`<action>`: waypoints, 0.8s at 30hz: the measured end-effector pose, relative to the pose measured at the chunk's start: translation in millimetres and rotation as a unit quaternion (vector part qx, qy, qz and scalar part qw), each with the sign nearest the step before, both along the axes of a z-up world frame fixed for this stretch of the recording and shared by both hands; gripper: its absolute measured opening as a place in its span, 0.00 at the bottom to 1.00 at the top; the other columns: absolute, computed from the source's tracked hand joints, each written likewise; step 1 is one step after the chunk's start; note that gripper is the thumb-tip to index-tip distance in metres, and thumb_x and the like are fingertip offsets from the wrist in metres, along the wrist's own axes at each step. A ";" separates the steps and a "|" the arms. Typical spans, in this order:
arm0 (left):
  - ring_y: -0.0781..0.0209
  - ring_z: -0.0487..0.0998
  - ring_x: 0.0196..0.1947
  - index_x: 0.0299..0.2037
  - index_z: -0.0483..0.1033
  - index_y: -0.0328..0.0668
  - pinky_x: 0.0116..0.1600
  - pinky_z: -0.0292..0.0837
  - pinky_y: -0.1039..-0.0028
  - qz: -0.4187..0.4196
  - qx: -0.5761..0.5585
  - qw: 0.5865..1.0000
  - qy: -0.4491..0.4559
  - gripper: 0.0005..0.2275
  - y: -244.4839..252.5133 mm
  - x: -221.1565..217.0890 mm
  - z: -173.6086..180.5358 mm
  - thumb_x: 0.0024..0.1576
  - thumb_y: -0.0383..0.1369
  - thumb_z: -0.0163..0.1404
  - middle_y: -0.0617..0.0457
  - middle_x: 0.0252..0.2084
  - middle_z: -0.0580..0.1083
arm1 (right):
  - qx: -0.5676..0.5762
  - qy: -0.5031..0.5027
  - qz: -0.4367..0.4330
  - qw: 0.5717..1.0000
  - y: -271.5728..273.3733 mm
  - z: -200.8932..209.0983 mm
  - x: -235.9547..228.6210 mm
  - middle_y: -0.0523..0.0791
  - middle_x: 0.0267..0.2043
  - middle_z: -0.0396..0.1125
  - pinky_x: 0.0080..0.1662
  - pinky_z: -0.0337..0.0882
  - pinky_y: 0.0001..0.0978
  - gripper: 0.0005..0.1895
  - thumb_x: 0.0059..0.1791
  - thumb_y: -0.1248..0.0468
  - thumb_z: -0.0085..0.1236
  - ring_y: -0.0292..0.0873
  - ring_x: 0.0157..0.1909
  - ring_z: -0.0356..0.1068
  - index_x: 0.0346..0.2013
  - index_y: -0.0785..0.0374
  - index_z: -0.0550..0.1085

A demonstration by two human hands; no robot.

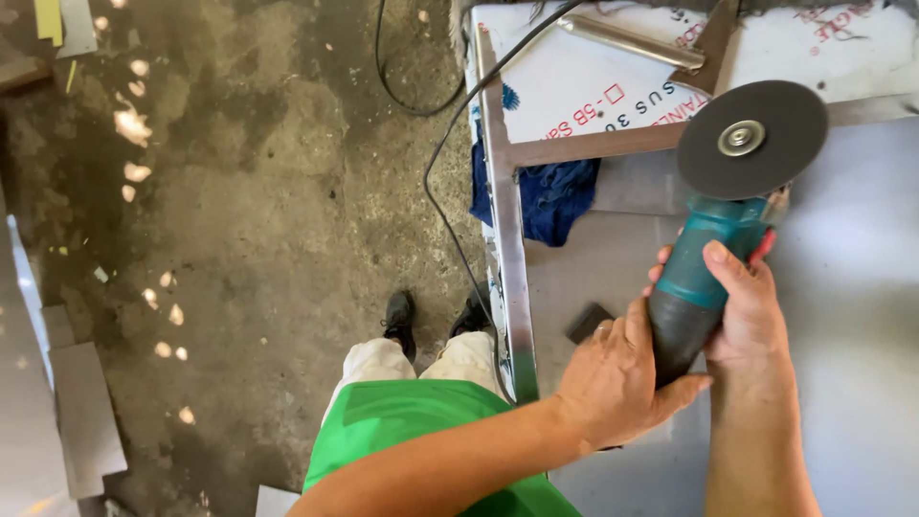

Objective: The person arc-welds a stainless steel frame on a workbench, striking an arc that produces sparks and flash. They then wipe the welded area with a blue cloth, reposition locking pliers on the frame, and use an angle grinder to grind the weld, producing sparks.

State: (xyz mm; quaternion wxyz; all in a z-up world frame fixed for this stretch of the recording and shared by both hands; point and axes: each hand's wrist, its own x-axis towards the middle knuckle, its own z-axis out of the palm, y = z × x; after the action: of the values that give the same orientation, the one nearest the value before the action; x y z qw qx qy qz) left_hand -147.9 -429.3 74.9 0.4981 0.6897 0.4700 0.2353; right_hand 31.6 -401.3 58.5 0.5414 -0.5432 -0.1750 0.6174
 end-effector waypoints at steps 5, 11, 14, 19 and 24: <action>0.44 0.77 0.42 0.49 0.76 0.34 0.48 0.73 0.58 -0.048 0.150 0.986 0.052 0.20 24.1 -70.4 -28.4 0.61 0.46 0.58 0.42 0.42 0.74 | -0.055 0.085 -0.039 0.994 -9.9 1.1 47.6 0.53 0.47 0.69 0.49 0.74 0.46 0.28 0.50 0.57 0.61 0.49 0.45 0.71 0.59 0.69 0.67; 0.39 0.69 0.56 0.60 0.62 0.28 0.59 0.65 0.58 0.203 0.019 0.974 0.098 0.29 43.5 -113.9 -128.7 0.60 0.47 0.56 0.35 0.54 0.68 | -0.077 0.050 0.030 0.995 -37.6 -15.3 150.8 0.55 0.48 0.68 0.50 0.74 0.50 0.29 0.46 0.57 0.60 0.51 0.47 0.72 0.55 0.71 0.66; 0.39 0.66 0.63 0.68 0.54 0.30 0.62 0.62 0.56 0.273 -0.165 0.948 -0.002 0.37 69.9 -113.8 -138.3 0.59 0.51 0.53 0.32 0.64 0.63 | -0.097 0.009 0.014 0.995 -53.8 -29.6 183.1 0.55 0.48 0.67 0.52 0.73 0.51 0.29 0.46 0.57 0.59 0.53 0.49 0.71 0.56 0.72 0.65; 0.43 0.68 0.69 0.68 0.60 0.41 0.67 0.65 0.55 0.179 -0.151 0.968 0.085 0.32 73.7 -143.4 -134.5 0.60 0.54 0.46 0.42 0.70 0.64 | -0.070 0.066 0.067 0.993 -102.3 -148.6 343.4 0.57 0.46 0.67 0.51 0.73 0.54 0.24 0.52 0.59 0.57 0.57 0.50 0.71 0.58 0.70 0.65; 0.42 0.67 0.59 0.46 0.77 0.47 0.61 0.61 0.42 -0.260 0.193 0.877 0.356 0.16 62.5 -181.0 -137.9 0.59 0.49 0.48 0.45 0.56 0.69 | -0.081 0.185 0.123 0.972 -105.1 -201.9 440.3 0.59 0.47 0.70 0.46 0.74 0.58 0.19 0.58 0.57 0.54 0.61 0.48 0.73 0.57 0.67 0.66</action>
State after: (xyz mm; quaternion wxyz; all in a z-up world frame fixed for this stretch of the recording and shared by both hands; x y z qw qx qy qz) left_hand -328.8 -366.7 -63.0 0.1980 0.9065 0.3646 -0.0780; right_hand 471.9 -506.4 -143.4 0.4389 -0.4357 -0.0866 0.7811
